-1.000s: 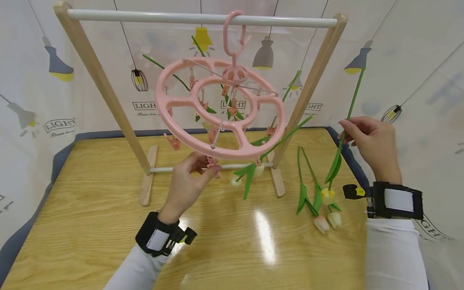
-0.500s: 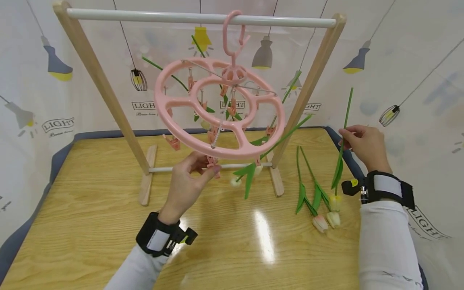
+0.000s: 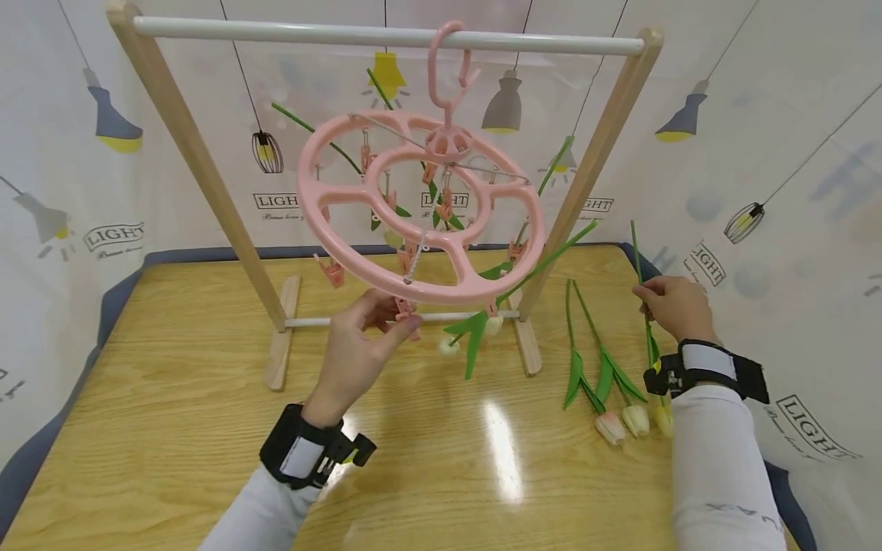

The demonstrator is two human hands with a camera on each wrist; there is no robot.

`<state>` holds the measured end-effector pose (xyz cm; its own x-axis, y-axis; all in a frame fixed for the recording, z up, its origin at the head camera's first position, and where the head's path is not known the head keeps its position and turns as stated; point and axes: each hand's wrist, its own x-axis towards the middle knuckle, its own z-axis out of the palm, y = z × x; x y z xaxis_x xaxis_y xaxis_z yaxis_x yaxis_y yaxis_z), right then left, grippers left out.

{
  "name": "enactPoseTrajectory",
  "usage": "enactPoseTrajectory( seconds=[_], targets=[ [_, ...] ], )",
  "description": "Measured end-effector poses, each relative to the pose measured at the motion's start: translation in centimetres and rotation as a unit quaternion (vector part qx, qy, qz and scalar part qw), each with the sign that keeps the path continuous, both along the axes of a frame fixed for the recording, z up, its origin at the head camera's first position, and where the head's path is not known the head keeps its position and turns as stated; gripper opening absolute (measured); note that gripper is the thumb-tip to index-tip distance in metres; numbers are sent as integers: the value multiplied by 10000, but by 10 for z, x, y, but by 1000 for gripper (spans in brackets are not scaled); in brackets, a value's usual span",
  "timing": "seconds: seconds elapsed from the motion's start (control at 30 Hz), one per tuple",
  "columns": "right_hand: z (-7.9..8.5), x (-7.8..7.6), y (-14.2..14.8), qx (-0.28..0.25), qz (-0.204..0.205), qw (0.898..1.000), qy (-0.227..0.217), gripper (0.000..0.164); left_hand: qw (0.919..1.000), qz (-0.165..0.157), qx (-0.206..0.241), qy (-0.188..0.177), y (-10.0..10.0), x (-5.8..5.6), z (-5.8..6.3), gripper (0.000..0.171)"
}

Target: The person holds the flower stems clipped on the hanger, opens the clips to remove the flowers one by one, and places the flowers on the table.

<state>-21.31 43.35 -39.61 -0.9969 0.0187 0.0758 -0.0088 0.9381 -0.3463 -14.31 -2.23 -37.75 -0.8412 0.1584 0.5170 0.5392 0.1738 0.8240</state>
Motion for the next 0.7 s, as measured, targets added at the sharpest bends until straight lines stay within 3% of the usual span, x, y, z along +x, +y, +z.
enactPoseTrajectory(
  seconds=[0.2,0.43,0.7],
  targets=[
    [-18,0,-6,-188,-136,9996,-184,41,10000,-16,5,-71,0,1,1,36],
    [-26,2,-10,-423,-78,9983,-395,34,10000,-72,-27,8,1,1,0,31],
    [-43,5,-16,-445,-413,9979,-220,39,9998,-148,-22,96,1,0,-1,29]
  ],
)
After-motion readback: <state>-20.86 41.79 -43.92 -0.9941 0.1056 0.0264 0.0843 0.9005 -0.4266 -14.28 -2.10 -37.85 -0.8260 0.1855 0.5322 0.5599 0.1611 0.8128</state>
